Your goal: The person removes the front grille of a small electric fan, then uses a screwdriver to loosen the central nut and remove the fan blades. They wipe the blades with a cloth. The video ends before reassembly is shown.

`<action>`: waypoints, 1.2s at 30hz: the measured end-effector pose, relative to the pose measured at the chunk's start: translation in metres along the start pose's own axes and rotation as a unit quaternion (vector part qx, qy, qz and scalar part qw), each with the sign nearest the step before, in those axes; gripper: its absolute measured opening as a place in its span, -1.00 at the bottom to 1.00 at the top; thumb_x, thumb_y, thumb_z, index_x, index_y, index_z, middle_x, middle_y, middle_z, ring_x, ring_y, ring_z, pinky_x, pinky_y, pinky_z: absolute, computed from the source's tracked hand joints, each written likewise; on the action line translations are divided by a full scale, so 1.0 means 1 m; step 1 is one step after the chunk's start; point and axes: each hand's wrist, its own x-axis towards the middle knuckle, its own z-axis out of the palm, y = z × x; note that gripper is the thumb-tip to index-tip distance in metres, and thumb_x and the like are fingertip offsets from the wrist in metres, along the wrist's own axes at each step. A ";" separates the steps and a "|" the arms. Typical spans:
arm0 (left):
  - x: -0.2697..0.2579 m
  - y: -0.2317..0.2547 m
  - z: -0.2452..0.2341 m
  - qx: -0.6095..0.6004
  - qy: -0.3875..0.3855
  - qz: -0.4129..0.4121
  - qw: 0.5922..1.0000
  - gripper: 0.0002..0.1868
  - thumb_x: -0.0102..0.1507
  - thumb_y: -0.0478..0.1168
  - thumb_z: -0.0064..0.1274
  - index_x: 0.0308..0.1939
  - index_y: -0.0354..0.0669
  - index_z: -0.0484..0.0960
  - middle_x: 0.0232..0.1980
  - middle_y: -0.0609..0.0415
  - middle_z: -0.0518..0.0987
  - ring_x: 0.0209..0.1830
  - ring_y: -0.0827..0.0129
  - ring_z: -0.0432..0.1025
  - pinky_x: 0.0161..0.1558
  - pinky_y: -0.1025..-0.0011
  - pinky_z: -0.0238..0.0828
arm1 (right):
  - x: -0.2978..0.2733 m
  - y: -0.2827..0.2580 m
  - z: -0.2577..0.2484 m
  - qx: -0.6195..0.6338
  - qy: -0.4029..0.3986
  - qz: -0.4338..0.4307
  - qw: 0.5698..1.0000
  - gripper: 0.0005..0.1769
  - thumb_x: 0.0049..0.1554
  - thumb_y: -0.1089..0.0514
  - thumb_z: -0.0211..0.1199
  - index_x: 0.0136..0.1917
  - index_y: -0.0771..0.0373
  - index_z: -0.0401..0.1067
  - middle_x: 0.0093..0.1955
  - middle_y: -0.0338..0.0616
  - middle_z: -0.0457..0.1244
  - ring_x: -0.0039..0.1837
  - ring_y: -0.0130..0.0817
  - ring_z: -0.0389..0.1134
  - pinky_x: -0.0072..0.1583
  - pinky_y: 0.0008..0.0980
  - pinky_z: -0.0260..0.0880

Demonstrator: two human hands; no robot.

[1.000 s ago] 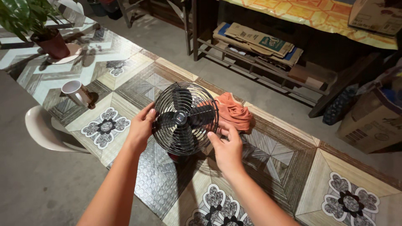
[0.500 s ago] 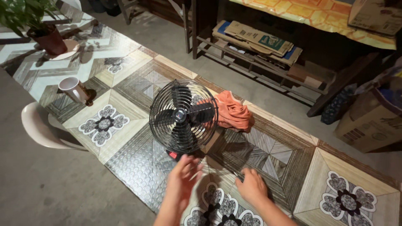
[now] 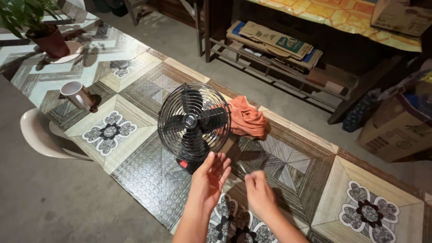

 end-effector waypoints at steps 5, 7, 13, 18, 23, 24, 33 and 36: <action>0.003 0.003 -0.004 0.001 -0.032 -0.010 0.999 -0.67 0.28 -0.09 0.16 -0.02 -0.28 0.62 0.00 -0.04 0.65 0.08 0.14 0.54 0.16 0.21 0.46 | -0.019 -0.061 -0.017 0.070 -0.093 -0.062 0.991 -0.65 0.23 -0.04 -0.02 -0.03 0.13 0.54 -0.18 -0.11 0.42 -0.06 -0.18 0.46 0.01 -0.24 0.39; 0.002 0.003 -0.005 -0.001 -0.029 -0.005 1.000 -0.68 0.26 -0.11 0.15 -0.03 -0.27 0.62 -0.01 -0.04 0.67 0.05 0.13 0.57 0.10 0.21 0.49 | -0.028 -0.079 -0.017 0.071 -0.096 -0.063 0.991 -0.66 0.22 -0.04 0.02 -0.05 0.15 0.54 -0.23 -0.09 0.40 -0.13 -0.22 0.45 -0.04 -0.23 0.39; 0.002 0.005 -0.003 -0.007 -0.020 -0.006 1.000 -0.68 0.25 -0.13 0.14 -0.04 -0.29 0.62 -0.03 -0.05 0.67 -0.01 0.12 0.57 0.00 0.24 0.53 | -0.037 -0.102 -0.014 0.114 -0.100 -0.025 0.988 -0.67 0.26 -0.01 0.05 -0.10 0.26 0.49 -0.32 -0.04 0.36 -0.27 -0.27 0.39 -0.17 -0.25 0.37; 0.003 0.004 -0.002 -0.017 -0.020 -0.008 1.000 -0.72 0.25 -0.14 0.14 -0.06 -0.27 0.63 -0.06 -0.05 0.67 -0.05 0.12 0.59 -0.09 0.27 0.56 | -0.037 -0.108 -0.012 0.143 -0.074 -0.052 0.986 -0.69 0.23 0.01 0.06 -0.10 0.25 0.50 -0.28 -0.15 0.42 -0.23 -0.36 0.44 -0.13 -0.31 0.41; 0.003 0.003 -0.002 -0.027 -0.018 -0.006 0.999 -0.74 0.25 -0.15 0.13 -0.10 -0.27 0.63 -0.09 -0.05 0.68 -0.08 0.12 0.59 -0.11 0.28 0.58 | -0.039 -0.108 -0.011 0.123 -0.066 -0.041 0.989 -0.70 0.22 0.01 0.07 -0.10 0.24 0.50 -0.27 -0.14 0.42 -0.22 -0.32 0.46 -0.11 -0.30 0.42; 0.003 0.004 -0.002 -0.027 -0.019 -0.008 0.999 -0.74 0.25 -0.15 0.13 -0.10 -0.27 0.63 -0.10 -0.04 0.68 -0.09 0.13 0.59 -0.12 0.28 0.58 | -0.040 -0.108 -0.010 0.130 -0.060 -0.054 0.988 -0.70 0.22 0.02 0.07 -0.10 0.24 0.50 -0.26 -0.15 0.43 -0.21 -0.34 0.47 -0.11 -0.31 0.42; 0.004 0.005 -0.003 -0.028 -0.021 -0.017 0.999 -0.73 0.24 -0.14 0.15 -0.09 -0.28 0.64 -0.10 -0.04 0.67 -0.09 0.15 0.59 -0.14 0.29 0.57 | -0.038 -0.109 -0.003 0.128 -0.060 -0.035 0.989 -0.68 0.22 0.02 0.07 -0.15 0.27 0.50 -0.28 -0.16 0.42 -0.23 -0.34 0.45 -0.12 -0.30 0.42; 0.004 0.004 -0.003 -0.022 -0.018 -0.015 0.999 -0.73 0.24 -0.14 0.15 -0.10 -0.28 0.64 -0.09 -0.05 0.67 -0.09 0.15 0.59 -0.14 0.28 0.57 | -0.039 -0.108 -0.004 0.163 -0.081 -0.025 0.983 -0.64 0.26 0.03 0.05 -0.17 0.32 0.48 -0.31 -0.10 0.39 -0.26 -0.30 0.40 -0.15 -0.28 0.39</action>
